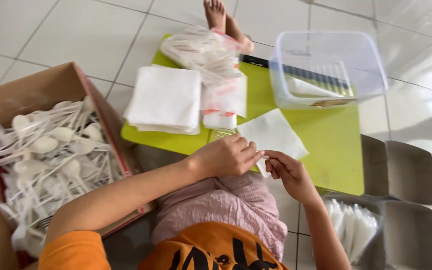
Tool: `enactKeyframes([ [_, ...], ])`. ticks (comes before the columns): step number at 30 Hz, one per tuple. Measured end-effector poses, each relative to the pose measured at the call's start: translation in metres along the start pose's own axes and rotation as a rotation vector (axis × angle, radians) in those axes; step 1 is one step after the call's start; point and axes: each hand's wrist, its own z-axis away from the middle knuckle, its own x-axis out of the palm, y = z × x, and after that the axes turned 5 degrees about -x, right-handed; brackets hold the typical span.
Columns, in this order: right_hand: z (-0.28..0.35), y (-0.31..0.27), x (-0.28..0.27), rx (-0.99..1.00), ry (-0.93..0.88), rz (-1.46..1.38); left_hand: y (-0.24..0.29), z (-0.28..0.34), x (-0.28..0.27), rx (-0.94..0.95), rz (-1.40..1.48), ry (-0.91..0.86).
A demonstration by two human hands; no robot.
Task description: Wrapping plastic forks and spoons in paper napkins at a small table.
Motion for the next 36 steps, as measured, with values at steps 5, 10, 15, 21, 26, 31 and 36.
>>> enactKeyframes([
  [5,0.007,0.003,-0.014,-0.069,0.086,0.134,0.003,0.008,0.037,-0.068,0.097,-0.086],
  [10,0.017,0.027,-0.016,-0.186,0.250,0.251,0.008,0.012,0.041,-0.088,0.150,-0.128],
  [15,0.019,0.041,-0.014,-0.182,0.319,0.150,0.007,0.022,0.052,-0.124,0.205,-0.166],
  [21,0.025,0.036,-0.014,-0.213,0.374,0.287,0.012,0.022,0.053,-0.200,0.242,-0.121],
  [26,0.028,0.053,-0.008,-0.222,0.447,0.346,0.011,0.023,0.057,-0.205,0.229,-0.126],
  [31,0.033,0.055,-0.010,-0.249,0.500,0.387,0.012,0.015,0.055,-0.202,0.196,-0.118],
  [36,0.037,0.070,-0.013,-0.308,0.523,0.467,0.014,0.017,0.062,-0.201,0.217,-0.142],
])
